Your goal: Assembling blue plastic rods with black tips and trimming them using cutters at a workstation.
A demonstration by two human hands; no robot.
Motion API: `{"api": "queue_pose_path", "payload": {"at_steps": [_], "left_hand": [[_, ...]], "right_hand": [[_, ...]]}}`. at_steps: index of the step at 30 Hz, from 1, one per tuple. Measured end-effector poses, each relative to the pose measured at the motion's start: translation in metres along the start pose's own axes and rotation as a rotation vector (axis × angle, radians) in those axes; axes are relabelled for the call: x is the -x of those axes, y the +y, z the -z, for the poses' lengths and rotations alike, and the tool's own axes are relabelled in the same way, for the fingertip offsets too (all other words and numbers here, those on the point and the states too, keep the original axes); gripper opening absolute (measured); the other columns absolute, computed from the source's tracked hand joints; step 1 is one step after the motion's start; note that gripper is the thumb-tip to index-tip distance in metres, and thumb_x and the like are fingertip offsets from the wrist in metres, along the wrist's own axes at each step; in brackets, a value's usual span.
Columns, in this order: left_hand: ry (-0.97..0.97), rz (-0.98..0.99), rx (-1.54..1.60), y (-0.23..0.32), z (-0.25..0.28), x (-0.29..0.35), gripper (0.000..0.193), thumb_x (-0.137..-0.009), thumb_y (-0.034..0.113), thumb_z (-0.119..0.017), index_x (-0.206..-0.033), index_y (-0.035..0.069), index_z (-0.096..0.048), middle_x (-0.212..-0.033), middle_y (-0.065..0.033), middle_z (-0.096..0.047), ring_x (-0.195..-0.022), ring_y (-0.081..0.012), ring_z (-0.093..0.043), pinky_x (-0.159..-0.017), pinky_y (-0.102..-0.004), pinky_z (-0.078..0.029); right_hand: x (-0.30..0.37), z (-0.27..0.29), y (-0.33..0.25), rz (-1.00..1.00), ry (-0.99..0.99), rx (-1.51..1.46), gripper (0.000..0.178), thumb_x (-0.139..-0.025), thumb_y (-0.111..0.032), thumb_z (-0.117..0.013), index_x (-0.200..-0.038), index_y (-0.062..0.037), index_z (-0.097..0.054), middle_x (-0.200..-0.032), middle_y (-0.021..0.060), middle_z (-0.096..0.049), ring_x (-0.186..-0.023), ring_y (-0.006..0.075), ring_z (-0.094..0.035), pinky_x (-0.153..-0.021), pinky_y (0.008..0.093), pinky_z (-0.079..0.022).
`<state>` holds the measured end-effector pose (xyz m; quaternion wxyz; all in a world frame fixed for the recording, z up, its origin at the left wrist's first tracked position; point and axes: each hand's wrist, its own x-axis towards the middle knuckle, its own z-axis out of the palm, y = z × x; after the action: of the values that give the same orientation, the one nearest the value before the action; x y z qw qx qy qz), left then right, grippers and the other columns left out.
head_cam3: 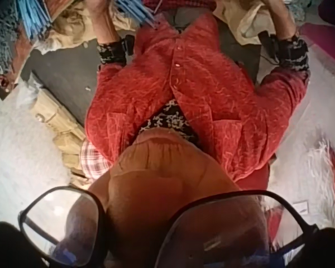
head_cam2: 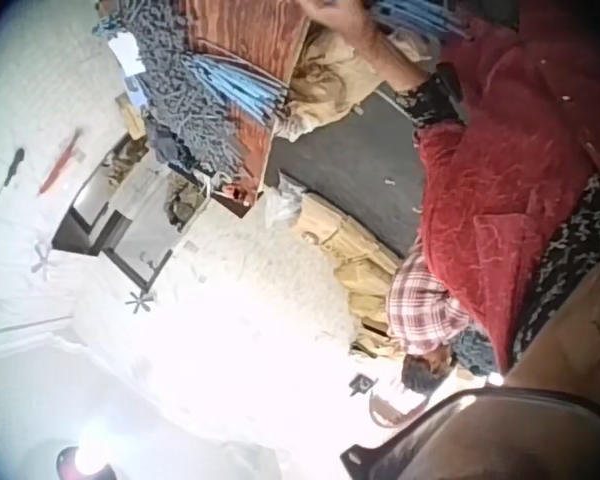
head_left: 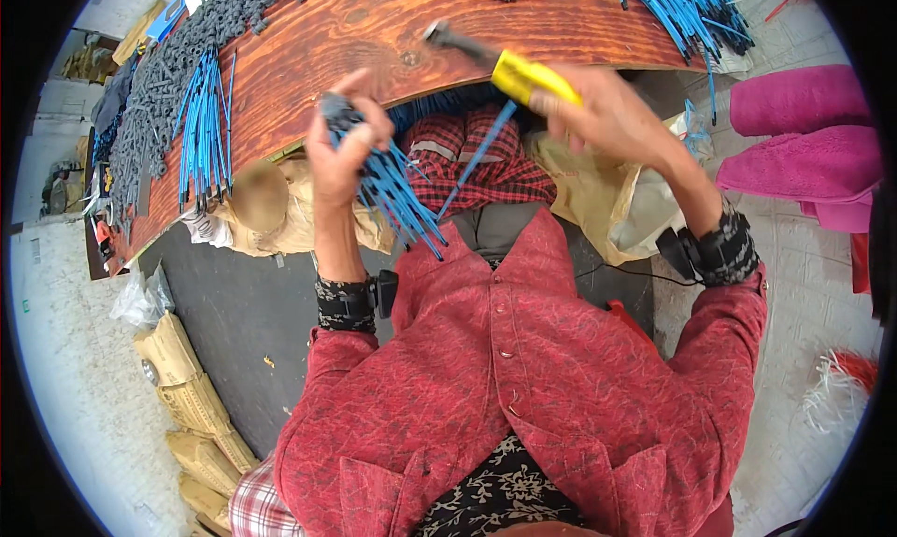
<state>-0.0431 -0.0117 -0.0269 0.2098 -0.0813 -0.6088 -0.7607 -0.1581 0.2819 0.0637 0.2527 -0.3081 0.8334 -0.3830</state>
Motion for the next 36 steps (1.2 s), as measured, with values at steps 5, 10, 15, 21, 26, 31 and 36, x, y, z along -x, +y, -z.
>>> {"api": "queue_pose_path", "payload": {"at_steps": [5,10,15,21,26,31,36], "left_hand": [[-0.044,-0.201,0.352,0.023,0.052,0.006,0.049,-0.090,0.020,-0.069,-0.135,0.003,-0.055,-0.072,0.0025,-0.047,-0.062,-0.0103,-0.046,-0.063,-0.0295,-0.035],[0.016,-0.306,0.844,0.042,0.059,0.014,0.034,-0.092,0.015,-0.065,-0.126,0.010,-0.062,-0.076,0.0067,-0.052,-0.067,-0.0061,-0.050,-0.072,-0.0273,-0.033],[0.090,-0.283,1.139,0.017,0.059,0.022,0.026,-0.090,0.011,-0.064,-0.116,0.009,-0.063,-0.079,0.0053,-0.056,-0.071,-0.0082,-0.055,-0.075,-0.0277,-0.035],[0.128,-0.200,1.264,-0.029,0.062,0.021,0.021,-0.091,0.013,-0.060,-0.112,0.011,-0.062,-0.080,0.0063,-0.056,-0.076,-0.0076,-0.058,-0.082,-0.0327,-0.041],[0.227,-0.159,1.282,-0.039,0.055,0.026,0.020,-0.090,0.013,-0.059,-0.110,0.012,-0.060,-0.079,0.0062,-0.057,-0.078,-0.0079,-0.060,-0.084,-0.0338,-0.042],[0.436,0.051,0.819,-0.063,0.048,0.044,0.011,-0.088,0.021,-0.057,-0.094,0.011,-0.059,-0.077,0.0020,-0.060,-0.079,-0.0178,-0.058,-0.081,-0.0377,-0.046],[0.539,0.237,0.719,-0.097,0.022,0.065,0.019,-0.088,0.022,-0.056,-0.088,0.004,-0.055,-0.083,-0.0112,-0.060,-0.081,-0.0276,-0.059,-0.077,-0.0421,-0.053]], "right_hand": [[-0.066,0.014,0.104,0.317,0.487,0.881,0.038,-0.093,-0.046,-0.065,-0.111,-0.0133,-0.063,-0.083,0.0125,-0.070,-0.074,0.0349,-0.069,-0.061,0.0483,-0.052],[-0.091,0.008,0.124,0.376,0.618,0.929,0.048,-0.091,-0.046,-0.068,-0.127,-0.0148,-0.061,-0.105,0.0106,-0.068,-0.089,0.0327,-0.067,-0.072,0.0445,-0.053],[-0.079,-0.020,0.090,0.752,0.723,0.762,0.039,-0.089,-0.044,-0.071,-0.114,-0.0147,-0.066,-0.098,0.0096,-0.065,-0.086,0.0324,-0.064,-0.076,0.0416,-0.052],[-0.040,-0.109,0.084,0.010,-0.347,-0.608,0.052,-0.106,-0.042,-0.043,-0.125,0.0032,-0.060,-0.107,0.0167,-0.071,-0.094,0.0251,-0.070,-0.085,0.0350,-0.056],[-0.017,-0.145,0.085,0.238,-0.241,-0.465,0.039,-0.104,-0.023,-0.048,-0.136,-0.0014,-0.052,-0.114,0.0148,-0.069,-0.093,0.0248,-0.071,-0.084,0.0387,-0.057],[-0.012,-0.177,0.093,0.615,0.347,-0.006,0.054,-0.098,-0.025,-0.060,-0.146,-0.0057,-0.046,-0.142,0.0154,-0.052,-0.127,0.0308,-0.056,-0.101,0.0388,-0.049],[-0.002,-0.140,0.056,0.888,0.513,-0.083,0.053,-0.099,-0.028,-0.059,-0.146,-0.0063,-0.049,-0.145,0.0162,-0.050,-0.134,0.0325,-0.050,-0.109,0.0405,-0.043]]}}
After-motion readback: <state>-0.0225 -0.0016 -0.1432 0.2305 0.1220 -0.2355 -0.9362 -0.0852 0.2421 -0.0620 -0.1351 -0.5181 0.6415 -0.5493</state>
